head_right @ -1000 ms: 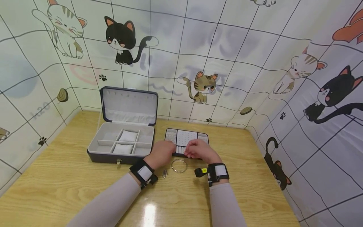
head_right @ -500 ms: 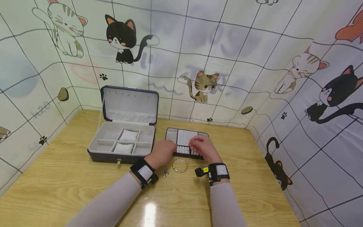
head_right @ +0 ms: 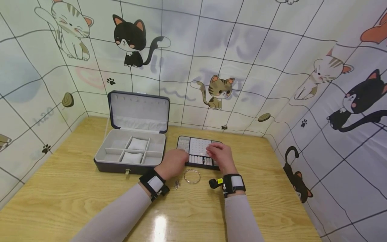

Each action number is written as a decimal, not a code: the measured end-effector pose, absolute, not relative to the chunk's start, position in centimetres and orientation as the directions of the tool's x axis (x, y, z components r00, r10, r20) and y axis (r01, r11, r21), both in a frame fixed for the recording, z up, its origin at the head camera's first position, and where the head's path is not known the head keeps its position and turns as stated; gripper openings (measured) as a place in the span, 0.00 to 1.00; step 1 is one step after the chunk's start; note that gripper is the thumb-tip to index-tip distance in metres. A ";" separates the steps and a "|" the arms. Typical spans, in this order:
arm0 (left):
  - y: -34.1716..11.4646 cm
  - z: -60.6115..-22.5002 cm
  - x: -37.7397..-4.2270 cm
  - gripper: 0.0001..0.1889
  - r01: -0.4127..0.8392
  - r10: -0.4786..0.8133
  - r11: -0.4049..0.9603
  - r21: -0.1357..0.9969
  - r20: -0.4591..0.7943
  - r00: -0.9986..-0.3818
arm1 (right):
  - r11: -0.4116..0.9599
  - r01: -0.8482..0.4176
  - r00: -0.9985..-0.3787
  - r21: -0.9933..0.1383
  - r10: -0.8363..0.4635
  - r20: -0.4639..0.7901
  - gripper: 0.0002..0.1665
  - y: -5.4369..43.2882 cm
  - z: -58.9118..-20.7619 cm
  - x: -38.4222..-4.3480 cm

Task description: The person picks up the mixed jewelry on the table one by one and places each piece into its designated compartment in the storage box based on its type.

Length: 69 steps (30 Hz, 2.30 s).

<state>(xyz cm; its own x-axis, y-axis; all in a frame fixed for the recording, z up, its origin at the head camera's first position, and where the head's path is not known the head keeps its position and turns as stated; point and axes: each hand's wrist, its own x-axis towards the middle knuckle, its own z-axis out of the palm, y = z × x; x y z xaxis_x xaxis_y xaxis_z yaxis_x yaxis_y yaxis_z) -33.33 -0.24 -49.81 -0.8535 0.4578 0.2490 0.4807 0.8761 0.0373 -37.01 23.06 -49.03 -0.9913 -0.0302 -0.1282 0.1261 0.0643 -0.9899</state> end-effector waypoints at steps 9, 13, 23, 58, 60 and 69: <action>-0.2 -49.7 -33.4 0.05 0.474 0.451 0.880 0.040 0.249 -0.857 | 0.137 0.092 -0.993 -0.986 0.082 -0.082 0.22 23.3 -49.6 -37.4; -0.1 -49.6 -33.5 0.05 0.467 0.448 0.883 0.046 0.215 -0.868 | 0.224 0.097 -0.989 -0.970 0.129 -0.070 0.20 23.6 -50.0 -37.5; -0.2 -49.7 -33.4 0.05 0.466 0.447 0.883 0.054 0.207 -0.870 | 0.365 0.069 -0.985 -0.928 0.170 -0.007 0.15 23.6 -51.0 -37.9; -0.1 -49.3 -33.4 0.05 0.481 0.464 0.876 0.032 0.214 -0.859 | 0.609 0.088 -0.990 -0.788 0.143 -0.001 0.14 22.6 -50.7 -38.8; -0.1 -49.3 -33.4 0.05 0.482 0.464 0.875 0.038 0.212 -0.860 | 0.614 0.086 -0.990 -0.785 0.144 0.004 0.14 22.5 -50.7 -38.8; -0.4 -49.2 -33.4 0.05 0.474 0.456 0.879 0.049 0.203 -0.866 | 0.630 0.076 -0.991 -0.773 0.134 0.012 0.13 22.2 -50.9 -39.1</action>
<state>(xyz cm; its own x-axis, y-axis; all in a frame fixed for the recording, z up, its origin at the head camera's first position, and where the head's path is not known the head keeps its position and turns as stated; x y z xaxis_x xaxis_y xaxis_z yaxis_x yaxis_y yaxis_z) -33.42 -0.35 -49.24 -0.8664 0.4561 0.2030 0.4742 0.8791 0.0489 -39.06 22.24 -50.92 -0.9909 0.1338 0.0123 0.0755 0.6304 -0.7726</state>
